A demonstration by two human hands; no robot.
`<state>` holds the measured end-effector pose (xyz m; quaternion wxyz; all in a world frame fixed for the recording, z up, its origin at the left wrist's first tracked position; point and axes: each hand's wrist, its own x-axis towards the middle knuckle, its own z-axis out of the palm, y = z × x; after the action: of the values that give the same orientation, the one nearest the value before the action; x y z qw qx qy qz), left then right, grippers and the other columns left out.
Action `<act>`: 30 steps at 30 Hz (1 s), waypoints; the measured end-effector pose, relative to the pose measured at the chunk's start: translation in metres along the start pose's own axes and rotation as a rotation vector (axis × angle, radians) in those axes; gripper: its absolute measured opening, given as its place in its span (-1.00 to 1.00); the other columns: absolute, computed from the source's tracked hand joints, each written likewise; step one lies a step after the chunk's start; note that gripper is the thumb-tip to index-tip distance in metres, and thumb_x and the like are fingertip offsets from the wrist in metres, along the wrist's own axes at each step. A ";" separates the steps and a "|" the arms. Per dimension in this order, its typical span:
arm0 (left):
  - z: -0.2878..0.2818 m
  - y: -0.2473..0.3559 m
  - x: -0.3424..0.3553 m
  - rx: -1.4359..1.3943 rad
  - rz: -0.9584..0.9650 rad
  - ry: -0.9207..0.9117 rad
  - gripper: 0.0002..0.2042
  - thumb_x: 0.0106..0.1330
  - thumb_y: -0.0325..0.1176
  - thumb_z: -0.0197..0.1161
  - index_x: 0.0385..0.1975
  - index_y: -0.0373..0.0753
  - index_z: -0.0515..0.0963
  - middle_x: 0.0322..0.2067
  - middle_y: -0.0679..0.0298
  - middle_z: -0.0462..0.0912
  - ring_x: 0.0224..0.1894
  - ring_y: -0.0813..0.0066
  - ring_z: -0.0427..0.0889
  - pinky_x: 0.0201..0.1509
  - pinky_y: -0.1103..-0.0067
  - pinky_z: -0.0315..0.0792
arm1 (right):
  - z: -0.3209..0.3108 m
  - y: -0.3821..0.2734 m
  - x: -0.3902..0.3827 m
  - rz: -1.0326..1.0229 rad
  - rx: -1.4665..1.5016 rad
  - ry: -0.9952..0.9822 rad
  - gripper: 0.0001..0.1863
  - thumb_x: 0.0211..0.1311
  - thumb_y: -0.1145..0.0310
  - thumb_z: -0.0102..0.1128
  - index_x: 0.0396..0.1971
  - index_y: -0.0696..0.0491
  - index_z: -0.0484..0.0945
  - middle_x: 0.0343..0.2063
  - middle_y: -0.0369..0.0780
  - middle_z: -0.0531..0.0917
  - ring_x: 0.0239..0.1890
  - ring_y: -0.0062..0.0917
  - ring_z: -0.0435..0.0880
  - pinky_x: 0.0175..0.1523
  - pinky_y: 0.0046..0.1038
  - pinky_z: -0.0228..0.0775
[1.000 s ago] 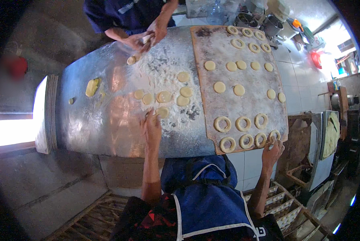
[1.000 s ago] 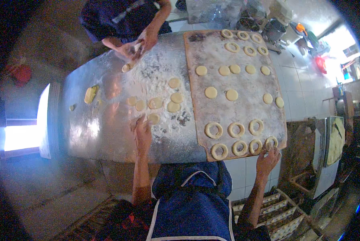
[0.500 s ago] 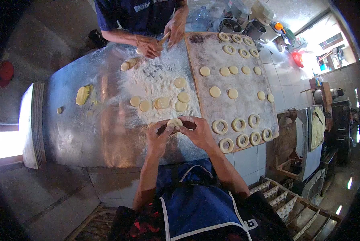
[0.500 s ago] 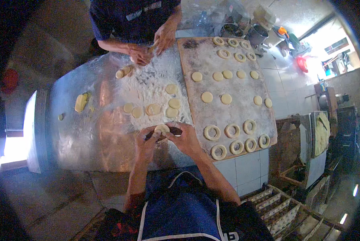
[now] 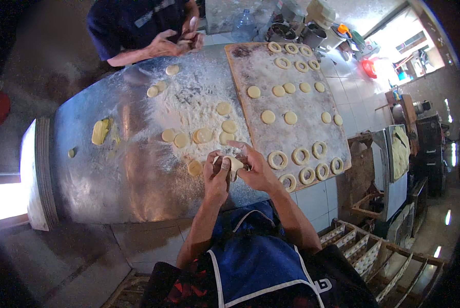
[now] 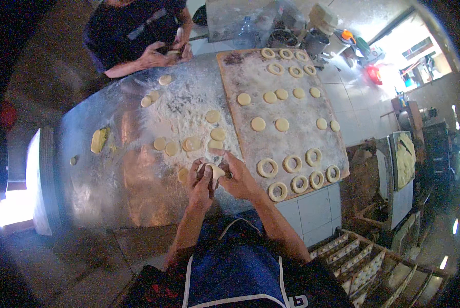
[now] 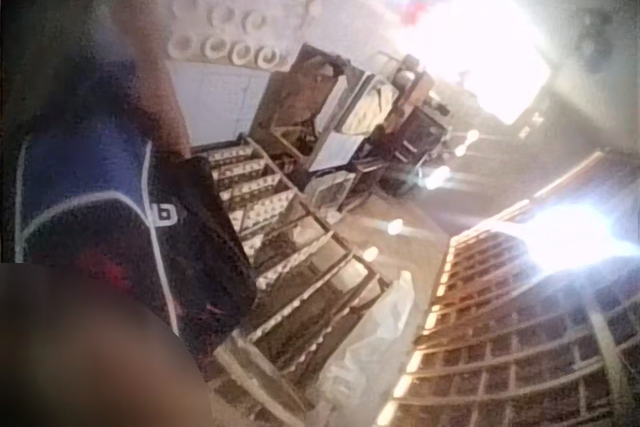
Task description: The person shapes small flattened dough pieces into ring shapes by hand and arranges them on a wooden board. Another person works alongside, rolling and shaping dough as well. The camera wearer places the completed board onto a wooden rack.
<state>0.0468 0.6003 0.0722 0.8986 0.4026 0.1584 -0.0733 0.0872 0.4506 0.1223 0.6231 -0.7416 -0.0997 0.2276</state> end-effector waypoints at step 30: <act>0.189 -0.157 0.076 0.727 0.237 -0.087 -0.63 0.46 -0.14 -0.19 -0.54 -0.28 0.29 -0.64 0.20 0.35 -0.54 0.49 0.34 -0.51 0.45 0.21 | -0.177 0.087 -0.061 0.186 0.123 0.619 -0.47 0.44 0.09 -0.13 -0.65 0.16 0.47 -0.67 -0.32 0.45 -0.56 -0.64 0.38 -0.50 -0.44 0.18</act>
<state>0.1200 0.3551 0.0545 0.7054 0.7069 0.0361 -0.0372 0.1036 0.2509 0.0726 0.6440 -0.7424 0.1768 0.0530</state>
